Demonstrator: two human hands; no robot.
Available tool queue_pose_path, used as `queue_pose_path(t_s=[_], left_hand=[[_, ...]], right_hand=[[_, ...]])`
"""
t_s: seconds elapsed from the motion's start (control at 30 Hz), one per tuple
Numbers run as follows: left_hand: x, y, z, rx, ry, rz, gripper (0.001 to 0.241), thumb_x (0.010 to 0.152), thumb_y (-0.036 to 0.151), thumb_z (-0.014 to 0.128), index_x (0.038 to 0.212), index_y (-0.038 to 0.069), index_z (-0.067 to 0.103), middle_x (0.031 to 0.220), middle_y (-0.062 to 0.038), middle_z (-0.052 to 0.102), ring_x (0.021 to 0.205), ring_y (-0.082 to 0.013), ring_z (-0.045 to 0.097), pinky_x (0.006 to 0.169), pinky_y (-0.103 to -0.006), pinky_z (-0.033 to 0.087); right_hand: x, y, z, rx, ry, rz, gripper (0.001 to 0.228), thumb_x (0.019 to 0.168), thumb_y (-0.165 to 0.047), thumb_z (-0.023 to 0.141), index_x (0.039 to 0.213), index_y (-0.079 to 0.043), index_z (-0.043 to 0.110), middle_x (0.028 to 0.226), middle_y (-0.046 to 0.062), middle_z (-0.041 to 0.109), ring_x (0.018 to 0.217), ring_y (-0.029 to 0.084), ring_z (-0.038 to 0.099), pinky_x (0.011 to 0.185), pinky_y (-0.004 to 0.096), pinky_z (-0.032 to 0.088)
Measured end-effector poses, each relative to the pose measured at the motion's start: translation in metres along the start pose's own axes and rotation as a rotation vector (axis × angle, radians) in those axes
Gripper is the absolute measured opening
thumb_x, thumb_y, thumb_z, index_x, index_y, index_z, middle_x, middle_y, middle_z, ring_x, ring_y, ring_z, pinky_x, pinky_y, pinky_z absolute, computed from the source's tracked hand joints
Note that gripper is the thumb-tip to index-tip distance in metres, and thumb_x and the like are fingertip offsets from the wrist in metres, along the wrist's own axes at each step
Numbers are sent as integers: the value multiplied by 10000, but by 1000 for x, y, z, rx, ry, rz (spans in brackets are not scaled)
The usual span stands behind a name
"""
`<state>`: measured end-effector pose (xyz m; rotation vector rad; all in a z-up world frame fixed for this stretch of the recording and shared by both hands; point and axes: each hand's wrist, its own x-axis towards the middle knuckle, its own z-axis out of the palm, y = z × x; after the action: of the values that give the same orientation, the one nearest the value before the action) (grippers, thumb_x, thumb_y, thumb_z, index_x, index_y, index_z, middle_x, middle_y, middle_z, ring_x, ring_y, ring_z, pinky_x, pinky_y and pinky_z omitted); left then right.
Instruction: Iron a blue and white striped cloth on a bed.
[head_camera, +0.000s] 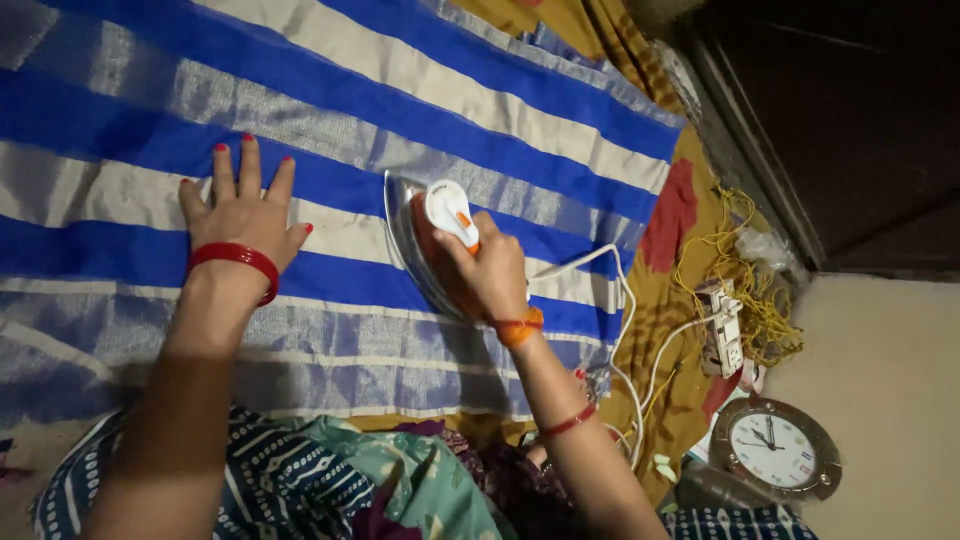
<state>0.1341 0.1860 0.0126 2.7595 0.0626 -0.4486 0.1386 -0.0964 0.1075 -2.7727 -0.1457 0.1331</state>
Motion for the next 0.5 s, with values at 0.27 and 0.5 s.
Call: queue_pose_path(t_s=[0.27, 0.5], left_hand=[[6, -1, -2, 0, 28, 15, 833, 872, 468, 647, 1600, 257, 303, 1704, -147, 112, 1547, -385, 93, 1093, -737, 199], [4, -3, 4, -25, 42, 25, 822, 870, 455, 650, 1597, 265, 315, 1712, -131, 119, 1563, -359, 98, 1116, -722, 203]], right_hand=[[82, -11, -3, 66, 150, -48, 478, 914, -511, 713, 944, -37, 663, 823, 252, 715, 821, 454, 703, 657, 498, 543], [32, 1, 12, 46, 164, -206, 485, 941, -518, 697, 994, -38, 648, 804, 247, 698, 777, 458, 692, 631, 511, 520]])
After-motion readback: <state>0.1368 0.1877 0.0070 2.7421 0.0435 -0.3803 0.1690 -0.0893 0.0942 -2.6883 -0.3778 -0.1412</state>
